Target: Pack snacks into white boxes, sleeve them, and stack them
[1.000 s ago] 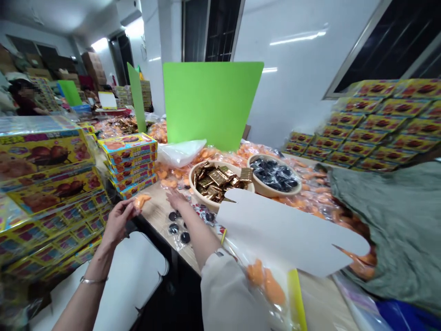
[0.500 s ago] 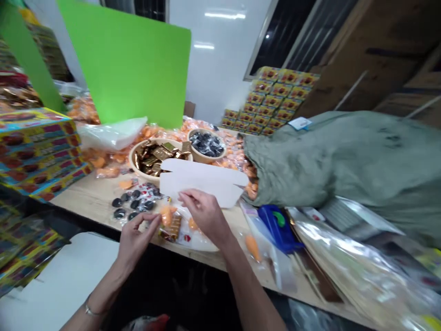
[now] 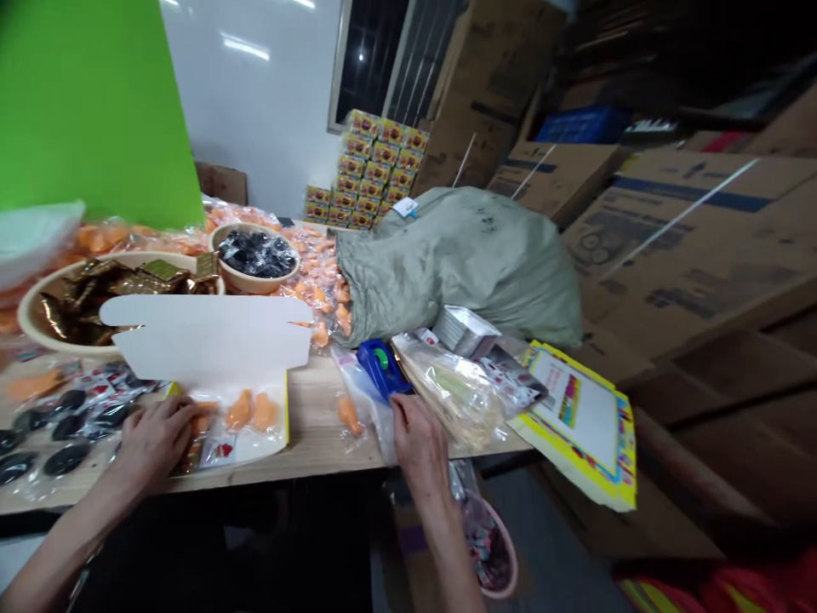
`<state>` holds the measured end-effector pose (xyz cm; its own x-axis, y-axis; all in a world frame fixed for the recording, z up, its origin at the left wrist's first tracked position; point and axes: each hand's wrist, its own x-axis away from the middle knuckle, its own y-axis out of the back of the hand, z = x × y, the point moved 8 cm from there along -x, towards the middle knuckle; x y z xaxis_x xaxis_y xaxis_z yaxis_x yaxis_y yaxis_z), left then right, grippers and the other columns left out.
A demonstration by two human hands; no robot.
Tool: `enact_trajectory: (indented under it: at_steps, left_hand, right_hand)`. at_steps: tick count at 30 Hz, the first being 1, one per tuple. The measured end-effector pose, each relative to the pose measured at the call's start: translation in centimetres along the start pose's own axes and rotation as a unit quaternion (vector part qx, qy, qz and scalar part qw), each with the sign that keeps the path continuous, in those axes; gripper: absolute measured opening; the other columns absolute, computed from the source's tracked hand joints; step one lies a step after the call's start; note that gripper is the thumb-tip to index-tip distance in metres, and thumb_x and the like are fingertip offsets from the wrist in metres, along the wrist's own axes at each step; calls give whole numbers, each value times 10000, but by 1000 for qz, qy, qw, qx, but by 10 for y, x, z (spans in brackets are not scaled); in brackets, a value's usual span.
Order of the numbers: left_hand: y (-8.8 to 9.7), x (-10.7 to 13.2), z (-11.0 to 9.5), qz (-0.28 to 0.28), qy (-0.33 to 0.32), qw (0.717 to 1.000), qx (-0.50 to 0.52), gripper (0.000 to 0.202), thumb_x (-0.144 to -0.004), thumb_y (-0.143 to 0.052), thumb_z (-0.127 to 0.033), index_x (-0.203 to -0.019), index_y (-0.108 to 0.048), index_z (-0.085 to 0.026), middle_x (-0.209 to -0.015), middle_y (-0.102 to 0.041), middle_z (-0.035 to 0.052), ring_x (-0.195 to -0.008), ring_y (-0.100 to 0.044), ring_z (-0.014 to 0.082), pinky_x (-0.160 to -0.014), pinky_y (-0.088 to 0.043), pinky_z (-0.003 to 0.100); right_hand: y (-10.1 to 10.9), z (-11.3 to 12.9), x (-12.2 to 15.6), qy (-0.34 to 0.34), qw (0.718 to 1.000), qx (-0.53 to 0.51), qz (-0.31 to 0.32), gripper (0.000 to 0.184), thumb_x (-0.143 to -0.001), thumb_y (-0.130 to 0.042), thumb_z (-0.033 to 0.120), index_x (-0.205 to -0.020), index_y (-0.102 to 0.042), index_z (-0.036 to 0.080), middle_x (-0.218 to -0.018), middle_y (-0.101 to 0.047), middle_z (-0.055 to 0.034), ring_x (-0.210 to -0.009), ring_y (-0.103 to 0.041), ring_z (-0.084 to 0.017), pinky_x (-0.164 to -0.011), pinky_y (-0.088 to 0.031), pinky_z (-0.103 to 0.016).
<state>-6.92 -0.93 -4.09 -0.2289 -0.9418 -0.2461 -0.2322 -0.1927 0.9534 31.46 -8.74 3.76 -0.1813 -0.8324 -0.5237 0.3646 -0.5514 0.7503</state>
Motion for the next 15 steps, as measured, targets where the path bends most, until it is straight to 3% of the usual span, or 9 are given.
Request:
enact_trajectory:
  at_steps: [3, 6, 10, 15]
  left_hand:
    - [4, 0, 8, -38, 6, 999, 37, 441, -938, -283, -300, -1014, -710, -219, -1074, -684, 119, -1014, -625, 298, -834, -421, 464]
    - [9, -2, 14, -77, -8, 992, 104, 428, -921, -305, -389, -981, -683, -197, -1006, -708, 116, -954, -654, 281, -835, -471, 435]
    - [10, -1, 26, -113, -3, 974, 197, 391, -876, -405, -495, -961, -651, -203, -945, -732, 91, -856, -690, 251, -788, -547, 356]
    - [-11, 7, 50, -128, 9, 965, 229, 348, -870, -441, -495, -1028, -654, -269, -1045, -741, 39, -932, -705, 269, -828, -576, 396]
  right_hand:
    - [-18, -1, -7, 11, 998, -13, 61, 269, -911, -445, 272, -886, -701, 194, -875, -724, -81, -823, -675, -219, -790, -517, -345]
    - [-23, -3, -25, 5, 999, 10, 43, 285, -915, -419, 218, -1008, -684, 170, -973, -713, -112, -916, -656, -235, -852, -501, -357]
    - [-15, -18, -72, -31, 985, 167, 31, 355, -916, -353, 105, -1127, -638, 110, -1119, -661, -165, -1067, -591, -240, -940, -440, -334]
    - [23, -74, -148, -96, 947, 305, 41, 332, -908, -369, 108, -1019, -681, 76, -1109, -641, -234, -1063, -564, -312, -853, -434, -373]
